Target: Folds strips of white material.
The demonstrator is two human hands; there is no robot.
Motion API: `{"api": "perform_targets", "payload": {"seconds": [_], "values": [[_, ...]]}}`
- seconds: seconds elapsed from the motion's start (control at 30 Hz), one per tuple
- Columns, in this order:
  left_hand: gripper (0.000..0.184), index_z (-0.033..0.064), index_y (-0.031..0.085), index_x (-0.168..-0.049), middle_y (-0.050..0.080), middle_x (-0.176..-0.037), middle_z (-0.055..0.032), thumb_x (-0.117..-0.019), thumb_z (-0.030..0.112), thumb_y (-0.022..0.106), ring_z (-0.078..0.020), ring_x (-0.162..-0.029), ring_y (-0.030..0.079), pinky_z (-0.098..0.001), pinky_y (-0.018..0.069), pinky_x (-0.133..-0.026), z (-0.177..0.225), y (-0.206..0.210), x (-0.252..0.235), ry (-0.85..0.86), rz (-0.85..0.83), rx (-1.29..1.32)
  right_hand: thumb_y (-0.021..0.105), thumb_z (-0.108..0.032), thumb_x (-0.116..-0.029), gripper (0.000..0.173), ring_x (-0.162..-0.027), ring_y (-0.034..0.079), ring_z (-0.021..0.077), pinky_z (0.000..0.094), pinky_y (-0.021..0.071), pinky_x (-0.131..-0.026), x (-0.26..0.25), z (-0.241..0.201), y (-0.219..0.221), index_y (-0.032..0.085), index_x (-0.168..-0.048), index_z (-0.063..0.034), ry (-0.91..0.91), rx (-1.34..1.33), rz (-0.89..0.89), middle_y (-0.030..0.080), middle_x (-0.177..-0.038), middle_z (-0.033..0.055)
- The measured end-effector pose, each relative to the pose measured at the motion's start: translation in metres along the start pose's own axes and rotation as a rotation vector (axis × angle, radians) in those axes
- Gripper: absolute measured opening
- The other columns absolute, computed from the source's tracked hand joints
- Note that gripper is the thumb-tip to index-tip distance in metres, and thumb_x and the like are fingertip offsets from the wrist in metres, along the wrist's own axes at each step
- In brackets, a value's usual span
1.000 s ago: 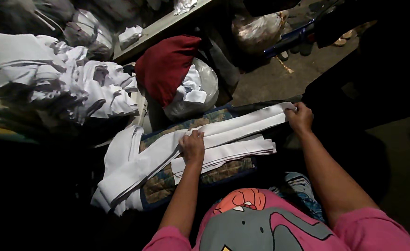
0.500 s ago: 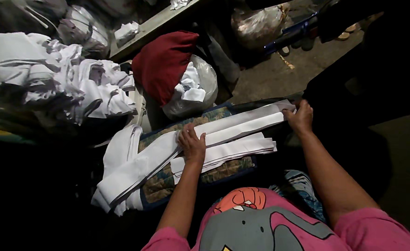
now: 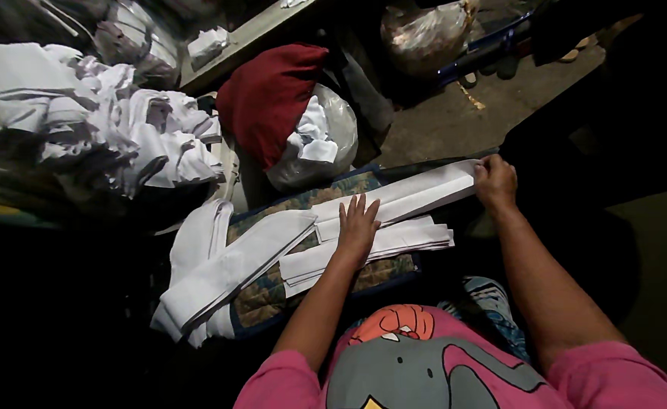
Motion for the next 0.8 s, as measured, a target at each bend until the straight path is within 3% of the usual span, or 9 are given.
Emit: {"api": "perform_targets", "payload": {"seconds": [0.17, 0.27, 0.37, 0.5, 0.57, 0.67, 0.73, 0.8], "values": [[0.053, 0.03, 0.04, -0.159, 0.017, -0.17, -0.0163, -0.1075, 0.042, 0.046, -0.038, -0.158, 0.01, -0.0677, 0.0034, -0.123, -0.004, 0.002, 0.001, -0.014, -0.062, -0.032, 0.05, -0.017, -0.1073, 0.033, -0.125, 0.053, 0.0546, 0.07, 0.0372, -0.106, -0.001, 0.006, 0.006, 0.061, -0.127, 0.0067, 0.007, 0.039, -0.007, 0.062, -0.125, 0.0342], [0.056, 0.0271, 0.046, -0.155, 0.023, -0.169, -0.0163, -0.1031, 0.047, 0.055, -0.0387, -0.157, 0.014, -0.0673, 0.0043, -0.123, -0.006, -0.003, 0.003, -0.012, -0.027, 0.001, 0.049, -0.016, -0.1072, 0.033, -0.125, 0.053, 0.0537, 0.068, 0.0375, -0.107, 0.002, 0.005, 0.006, 0.06, -0.127, 0.007, -0.013, 0.026, 0.016, 0.061, -0.125, 0.0344], [0.058, 0.0171, 0.054, -0.148, 0.033, -0.165, -0.0142, -0.099, 0.047, 0.062, -0.0373, -0.155, 0.021, -0.067, 0.0088, -0.123, -0.005, -0.01, 0.005, 0.0, 0.019, 0.03, 0.049, -0.017, -0.1074, 0.032, -0.125, 0.054, 0.0519, 0.067, 0.0399, -0.106, 0.006, 0.007, 0.002, 0.06, -0.127, 0.0056, -0.033, 0.003, 0.047, 0.061, -0.127, 0.0326], [0.05, 0.0094, 0.058, -0.142, 0.042, -0.16, -0.0136, -0.0995, 0.036, 0.065, -0.0343, -0.153, 0.028, -0.0661, 0.0113, -0.123, -0.013, -0.017, 0.014, 0.004, 0.026, 0.035, 0.047, -0.02, -0.1083, 0.035, -0.129, 0.051, 0.053, 0.0692, 0.0383, -0.106, 0.009, 0.009, 0.003, 0.059, -0.13, 0.0045, -0.003, 0.014, -0.005, 0.059, -0.131, 0.0325], [0.048, 0.0098, 0.06, -0.139, 0.046, -0.157, -0.013, -0.0983, 0.034, 0.066, -0.033, -0.151, 0.034, -0.0635, 0.0169, -0.123, -0.026, -0.024, 0.026, -0.025, 0.068, 0.026, 0.048, -0.02, -0.1084, 0.035, -0.129, 0.05, 0.0539, 0.0705, 0.038, -0.105, 0.007, 0.011, 0.005, 0.059, -0.131, 0.0038, 0.021, 0.028, -0.024, 0.058, -0.131, 0.0332], [0.053, 0.0079, 0.064, -0.134, 0.051, -0.151, -0.0164, -0.0944, 0.042, 0.07, -0.0368, -0.141, 0.045, -0.0593, 0.0293, -0.118, -0.056, -0.044, 0.053, -0.144, 0.187, 0.084, 0.048, -0.021, -0.1083, 0.035, -0.128, 0.05, 0.055, 0.0715, 0.0374, -0.104, 0.006, 0.012, 0.007, 0.059, -0.131, 0.004, 0.019, 0.04, -0.033, 0.059, -0.13, 0.0345], [0.049, 0.0045, 0.067, -0.125, 0.057, -0.139, -0.0215, -0.0938, 0.042, 0.07, -0.0427, -0.129, 0.052, -0.061, 0.0385, -0.109, -0.076, -0.062, 0.075, -0.287, 0.319, 0.125, 0.048, -0.021, -0.1083, 0.035, -0.127, 0.05, 0.0552, 0.0719, 0.0371, -0.104, 0.006, 0.013, 0.008, 0.059, -0.13, 0.0046, 0.008, 0.038, -0.022, 0.059, -0.129, 0.0347], [0.041, 0.0039, 0.071, -0.114, 0.059, -0.128, -0.0237, -0.0964, 0.041, 0.067, -0.0448, -0.118, 0.055, -0.0615, 0.0413, -0.101, -0.093, -0.071, 0.09, -0.441, 0.394, 0.14, 0.049, -0.021, -0.1081, 0.035, -0.127, 0.051, 0.0549, 0.0719, 0.0379, -0.103, 0.005, 0.015, 0.01, 0.059, -0.13, 0.0042, 0.011, 0.042, -0.012, 0.06, -0.128, 0.0341]]}}
Point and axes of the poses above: each hand's wrist, its own x-axis away from the middle knuckle, its own y-axis out of the palm, z = x × y, the point moved 9 cm from there along -x, towards the middle knuckle
